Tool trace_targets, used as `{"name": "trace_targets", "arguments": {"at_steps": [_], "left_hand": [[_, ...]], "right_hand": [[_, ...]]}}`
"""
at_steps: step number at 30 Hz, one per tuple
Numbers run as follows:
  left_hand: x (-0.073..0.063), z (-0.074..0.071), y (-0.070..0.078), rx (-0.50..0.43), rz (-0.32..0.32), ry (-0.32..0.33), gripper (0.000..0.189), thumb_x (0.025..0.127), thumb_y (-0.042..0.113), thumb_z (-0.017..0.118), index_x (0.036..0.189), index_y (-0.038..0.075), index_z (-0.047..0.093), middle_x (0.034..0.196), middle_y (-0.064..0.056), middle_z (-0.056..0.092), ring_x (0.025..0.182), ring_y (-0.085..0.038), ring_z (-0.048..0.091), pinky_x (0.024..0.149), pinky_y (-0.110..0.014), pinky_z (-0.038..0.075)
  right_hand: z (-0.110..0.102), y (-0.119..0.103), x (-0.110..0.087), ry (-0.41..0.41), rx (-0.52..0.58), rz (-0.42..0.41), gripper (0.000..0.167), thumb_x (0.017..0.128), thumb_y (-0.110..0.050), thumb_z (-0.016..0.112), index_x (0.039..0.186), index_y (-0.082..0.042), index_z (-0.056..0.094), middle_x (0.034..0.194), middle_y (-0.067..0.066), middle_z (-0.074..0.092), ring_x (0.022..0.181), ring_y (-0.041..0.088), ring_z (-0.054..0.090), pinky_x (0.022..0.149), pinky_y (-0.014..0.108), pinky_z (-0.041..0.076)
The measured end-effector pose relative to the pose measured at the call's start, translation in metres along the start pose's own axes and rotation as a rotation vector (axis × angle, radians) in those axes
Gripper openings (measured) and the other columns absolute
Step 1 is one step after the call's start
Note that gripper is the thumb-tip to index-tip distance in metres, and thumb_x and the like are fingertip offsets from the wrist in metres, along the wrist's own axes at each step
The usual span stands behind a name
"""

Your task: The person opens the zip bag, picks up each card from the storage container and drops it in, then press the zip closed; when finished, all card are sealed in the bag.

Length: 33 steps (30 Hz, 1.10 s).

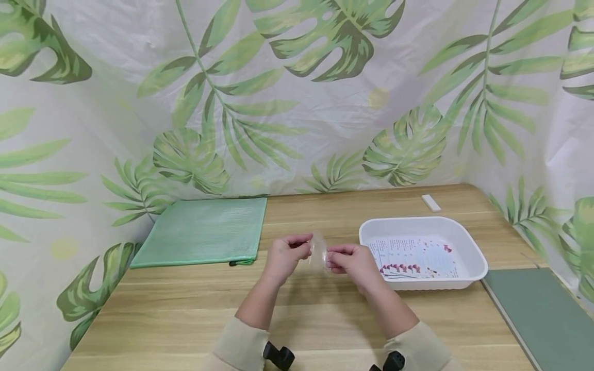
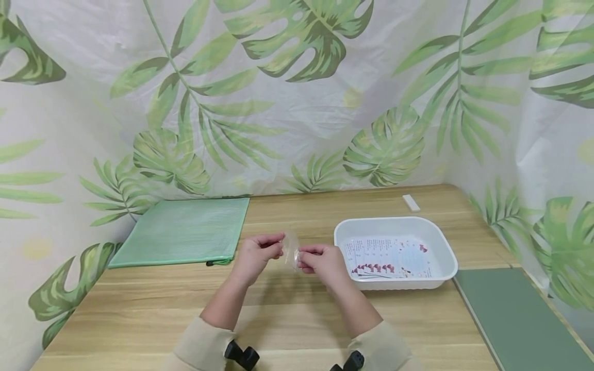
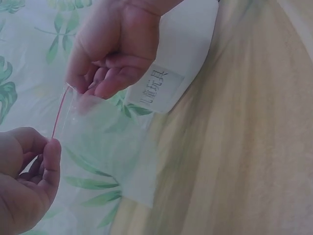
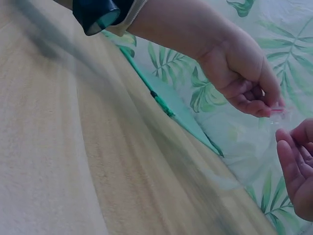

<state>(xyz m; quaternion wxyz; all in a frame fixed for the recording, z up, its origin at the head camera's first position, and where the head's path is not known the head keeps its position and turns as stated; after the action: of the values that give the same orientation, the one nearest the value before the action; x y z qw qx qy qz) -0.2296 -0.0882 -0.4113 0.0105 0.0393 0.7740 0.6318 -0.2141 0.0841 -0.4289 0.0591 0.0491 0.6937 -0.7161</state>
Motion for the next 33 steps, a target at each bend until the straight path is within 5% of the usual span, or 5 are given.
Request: {"name": "trace_targets", "arguments": {"at_steps": [12, 20, 23, 27, 33], "left_hand": [[-0.005, -0.019, 0.021, 0.159, -0.011, 0.043, 0.026, 0.083, 0.003, 0.058, 0.101, 0.002, 0.076, 0.083, -0.011, 0.072, 0.067, -0.01, 0.06, 0.062, -0.026, 0.05], [-0.012, -0.012, 0.027, 0.191, 0.195, -0.043, 0.026, 0.088, 0.009, 0.066, 0.113, 0.003, 0.072, 0.11, -0.013, 0.065, 0.092, -0.02, 0.061, 0.076, -0.029, 0.052], [-0.014, -0.01, 0.024, 0.206, 0.275, -0.097, 0.046, 0.085, 0.013, 0.073, 0.13, 0.006, 0.062, 0.135, -0.013, 0.054, 0.117, -0.03, 0.055, 0.095, -0.044, 0.049], [-0.015, -0.007, 0.018, 0.337, 0.36, -0.195, 0.099, 0.07, 0.025, 0.087, 0.152, 0.014, 0.033, 0.16, -0.008, 0.026, 0.146, -0.034, 0.026, 0.113, -0.061, 0.029], [-0.014, 0.0, 0.01, 0.572, 0.461, -0.264, 0.131, 0.057, 0.04, 0.093, 0.157, 0.012, 0.014, 0.163, -0.013, 0.021, 0.151, -0.032, 0.016, 0.121, -0.055, 0.014]], "right_hand": [[-0.009, -0.02, -0.008, 0.009, -0.064, -0.017, 0.022, 0.087, 0.001, 0.065, 0.106, 0.011, 0.069, 0.091, 0.017, 0.074, 0.068, 0.009, 0.069, 0.064, 0.023, 0.057], [-0.011, -0.026, -0.012, -0.067, -0.028, -0.002, 0.027, 0.088, 0.0, 0.063, 0.11, 0.014, 0.066, 0.081, 0.008, 0.073, 0.068, 0.008, 0.069, 0.064, 0.023, 0.057], [-0.011, -0.026, -0.013, -0.09, -0.009, 0.005, 0.029, 0.087, 0.0, 0.062, 0.111, 0.016, 0.064, 0.078, 0.005, 0.072, 0.067, 0.008, 0.068, 0.064, 0.022, 0.057], [-0.012, -0.026, -0.013, -0.105, -0.005, 0.005, 0.03, 0.087, 0.0, 0.062, 0.111, 0.017, 0.064, 0.078, 0.002, 0.071, 0.068, 0.007, 0.068, 0.064, 0.022, 0.057], [-0.01, -0.026, -0.015, -0.156, -0.007, 0.012, 0.03, 0.085, 0.0, 0.063, 0.108, 0.018, 0.063, 0.074, 0.0, 0.07, 0.067, 0.007, 0.068, 0.064, 0.023, 0.057]]}}
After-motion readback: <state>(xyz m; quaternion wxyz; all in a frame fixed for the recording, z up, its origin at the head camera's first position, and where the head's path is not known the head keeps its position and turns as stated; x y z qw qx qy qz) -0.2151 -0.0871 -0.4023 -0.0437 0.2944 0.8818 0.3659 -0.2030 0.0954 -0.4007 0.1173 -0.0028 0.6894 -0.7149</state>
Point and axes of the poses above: each hand's wrist, its own x-axis towards the middle knuckle, its own z-axis out of the palm, y = z × x, the point moved 1 cm from there along x, towards the middle knuckle
